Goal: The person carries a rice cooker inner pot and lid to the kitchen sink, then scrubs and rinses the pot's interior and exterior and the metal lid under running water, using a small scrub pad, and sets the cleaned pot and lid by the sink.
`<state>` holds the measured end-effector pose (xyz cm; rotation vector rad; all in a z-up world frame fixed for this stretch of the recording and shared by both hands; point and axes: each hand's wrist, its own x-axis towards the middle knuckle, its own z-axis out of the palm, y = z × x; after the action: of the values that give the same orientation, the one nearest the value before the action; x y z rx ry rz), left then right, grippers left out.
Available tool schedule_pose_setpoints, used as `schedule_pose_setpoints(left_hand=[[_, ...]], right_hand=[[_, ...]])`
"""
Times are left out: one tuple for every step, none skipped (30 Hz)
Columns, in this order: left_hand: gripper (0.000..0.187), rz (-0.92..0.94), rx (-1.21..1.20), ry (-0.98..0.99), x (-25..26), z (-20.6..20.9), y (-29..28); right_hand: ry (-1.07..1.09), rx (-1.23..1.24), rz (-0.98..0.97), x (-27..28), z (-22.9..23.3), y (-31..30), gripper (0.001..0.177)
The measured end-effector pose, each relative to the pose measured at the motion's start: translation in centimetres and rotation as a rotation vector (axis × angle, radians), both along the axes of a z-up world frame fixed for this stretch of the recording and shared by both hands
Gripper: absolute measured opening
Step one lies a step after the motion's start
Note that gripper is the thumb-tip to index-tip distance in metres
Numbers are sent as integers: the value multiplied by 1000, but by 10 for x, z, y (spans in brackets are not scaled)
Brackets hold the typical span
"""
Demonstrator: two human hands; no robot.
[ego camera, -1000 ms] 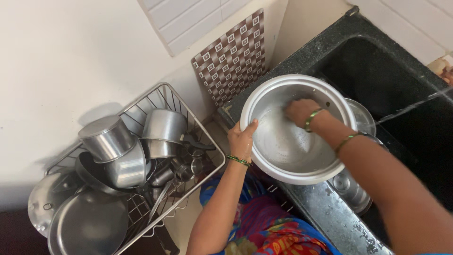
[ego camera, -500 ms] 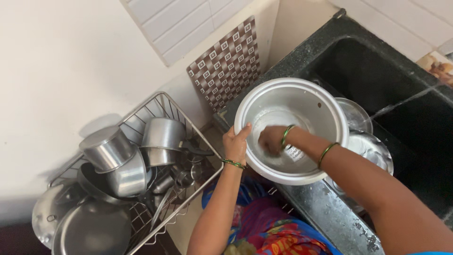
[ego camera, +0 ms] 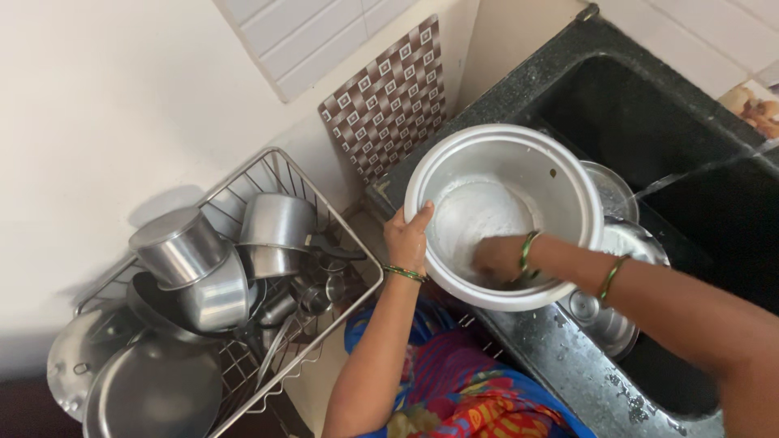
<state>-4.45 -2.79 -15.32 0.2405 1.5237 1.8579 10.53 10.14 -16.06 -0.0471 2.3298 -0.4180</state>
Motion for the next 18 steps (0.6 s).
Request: schedule_pose_setpoints(left_hand=[[31,6,0,12,0,0,1],[31,12,-1,24,0,-1,1],[30,6,-6,30,0,-3,0],[30,1,-11,36,0,-5,-1],[29,-8,-13,44,-1,-6,-1],[29,-13,-19,44,-3,-7,-1],[28,-17,-21,44,-4,-8,0],[28,-20,-23,43,-5,-8,1],[27,-23,-21,38,-5,-10,1],[27,-27,-18,34,-5,-11,0],[27,-32,-12,33,-6,-11,1],[27,-37,-2,29,-7,-11,2],[27,-38,8,24,-7,-10,2],[28,-39,18,20,-7,-9,3],[29,-33,16,14,-7,-8,2],[29,-27,14,8,-7,-8,2],[30,-23,13,0,-5,-7,2],[30,-18,0,-2,-4,-6,2]], right_hand=[[22,-95,-42,-7,-2,-11,17],[166,-184,-136,-17,-4,-17,20],[311,-278,-224,-27,-7,-23,30],[384,-199,-243,-38,-10,-24,29],[460,-116,-264,-50,-11,-22,28],[535,-32,-286,-59,-11,-17,28],[643,125,-132,-66,-9,-8,21],[745,284,25,-70,-6,2,15],[791,351,28,-70,-3,10,16],[837,418,32,-70,1,19,16],[886,489,35,-69,6,27,17],[806,596,4,-67,11,32,19],[725,699,-24,-64,16,37,21],[644,802,-53,-62,22,41,24],[373,801,-113,-59,26,44,25],[102,789,-170,-54,29,45,27],[38,740,-226,-47,31,45,26],[-25,690,-282,-39,32,42,25]])
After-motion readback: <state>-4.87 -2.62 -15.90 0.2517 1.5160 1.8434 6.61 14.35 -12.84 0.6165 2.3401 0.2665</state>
